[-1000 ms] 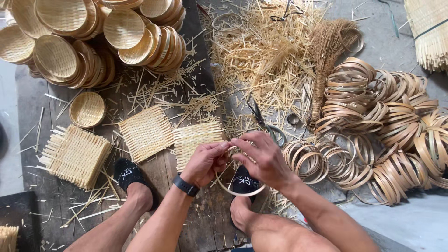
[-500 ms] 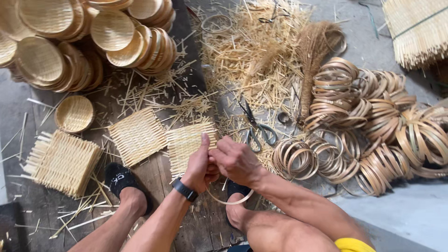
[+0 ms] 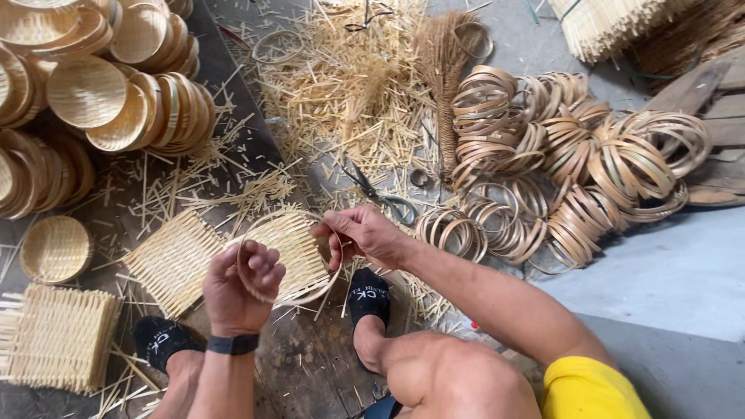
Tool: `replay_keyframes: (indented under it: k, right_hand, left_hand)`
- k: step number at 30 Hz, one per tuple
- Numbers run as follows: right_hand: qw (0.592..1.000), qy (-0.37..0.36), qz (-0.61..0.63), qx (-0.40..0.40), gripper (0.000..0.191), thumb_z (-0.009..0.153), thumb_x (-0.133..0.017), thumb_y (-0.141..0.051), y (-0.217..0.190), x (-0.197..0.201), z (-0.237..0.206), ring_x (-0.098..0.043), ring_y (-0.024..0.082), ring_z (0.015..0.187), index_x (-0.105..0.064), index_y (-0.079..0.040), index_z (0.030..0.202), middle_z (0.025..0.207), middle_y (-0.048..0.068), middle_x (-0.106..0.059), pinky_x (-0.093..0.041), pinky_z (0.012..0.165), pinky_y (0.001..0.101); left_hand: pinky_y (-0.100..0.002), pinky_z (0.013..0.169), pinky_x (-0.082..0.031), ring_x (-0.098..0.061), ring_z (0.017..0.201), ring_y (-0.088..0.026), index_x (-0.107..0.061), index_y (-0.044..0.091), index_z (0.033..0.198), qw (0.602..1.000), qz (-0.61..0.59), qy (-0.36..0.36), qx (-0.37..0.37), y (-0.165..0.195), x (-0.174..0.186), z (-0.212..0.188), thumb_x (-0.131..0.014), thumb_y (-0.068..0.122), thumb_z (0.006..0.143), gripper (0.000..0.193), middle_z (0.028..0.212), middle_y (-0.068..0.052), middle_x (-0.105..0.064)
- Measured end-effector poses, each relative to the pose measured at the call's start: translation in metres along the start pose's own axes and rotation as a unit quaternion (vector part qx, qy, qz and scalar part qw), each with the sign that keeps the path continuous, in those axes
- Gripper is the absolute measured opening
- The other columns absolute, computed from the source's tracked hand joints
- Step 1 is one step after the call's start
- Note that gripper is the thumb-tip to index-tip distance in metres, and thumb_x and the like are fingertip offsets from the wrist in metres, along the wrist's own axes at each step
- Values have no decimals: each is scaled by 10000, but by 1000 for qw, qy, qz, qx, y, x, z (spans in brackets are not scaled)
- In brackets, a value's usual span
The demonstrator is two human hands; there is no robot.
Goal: The person sits on the floor of a bamboo workshop and assembles round woven baskets, fitting a woven bamboo panel onto a round wooden base and folding and tucking bamboo strips around the rim. They use scissors to trim excess bamboo strips and set finished baskets with a stack of completed ones.
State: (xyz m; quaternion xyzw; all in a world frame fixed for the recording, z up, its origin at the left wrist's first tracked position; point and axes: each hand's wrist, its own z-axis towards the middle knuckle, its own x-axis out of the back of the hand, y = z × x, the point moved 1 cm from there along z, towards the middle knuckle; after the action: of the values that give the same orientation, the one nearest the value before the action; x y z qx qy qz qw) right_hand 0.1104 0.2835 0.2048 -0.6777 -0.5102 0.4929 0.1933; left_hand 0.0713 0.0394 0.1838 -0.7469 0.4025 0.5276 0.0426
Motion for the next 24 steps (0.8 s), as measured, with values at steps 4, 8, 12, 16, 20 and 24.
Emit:
replay_keyframes:
  k: [4,8,12,16,20,24]
  right_hand:
    - [987,-4,-155,-34,417,963,-714,-395,-12,-4,-9,-530,80,491,-801,13,974,639,37,-618,-434,447,256]
    - [975,-10,-210,-76,467,954,-692,-424,-16,-18,2,-492,76,485,-774,22,842,658,30,-677,-405,431,258]
    - [974,-5,-211,-78,508,987,-642,-458,-10,-28,22,-537,102,526,-784,28,948,678,52,-628,-453,473,265]
    - [981,-14,-189,-41,437,951,-627,-404,8,-28,40,-698,100,694,-748,-6,1087,851,52,-718,-621,641,282]
    - [972,63,-223,-34,298,880,-758,-232,52,-18,69,-662,117,645,-768,-11,1081,823,48,-737,-568,580,298]
    - [932,207,-297,-13,249,850,-801,-190,112,-3,108,-668,116,628,-784,-22,1034,785,48,-744,-586,568,302]
  left_hand:
    - [-254,474,-357,-389,493,-108,-616,68,759,973,195,23,118,1,-15,-5,-601,210,960,246,580,4,-527]
    - [-243,418,-290,-335,462,-77,-533,169,678,979,169,65,97,-3,-13,-7,-659,215,969,320,531,72,-414]
    - [-241,388,-240,-313,439,-65,-516,154,649,991,91,44,82,10,9,-2,-669,275,971,377,497,82,-349]
    - [-236,419,-245,-330,473,-68,-550,144,692,991,57,122,10,37,42,1,-693,289,963,339,518,76,-350]
    - [-217,428,-302,-368,476,-57,-646,132,784,985,70,157,-25,38,81,9,-729,277,884,194,551,79,-402]
    - [-232,496,-453,-552,570,-74,-709,84,897,929,261,239,-105,27,139,24,-791,139,769,163,704,32,-644]
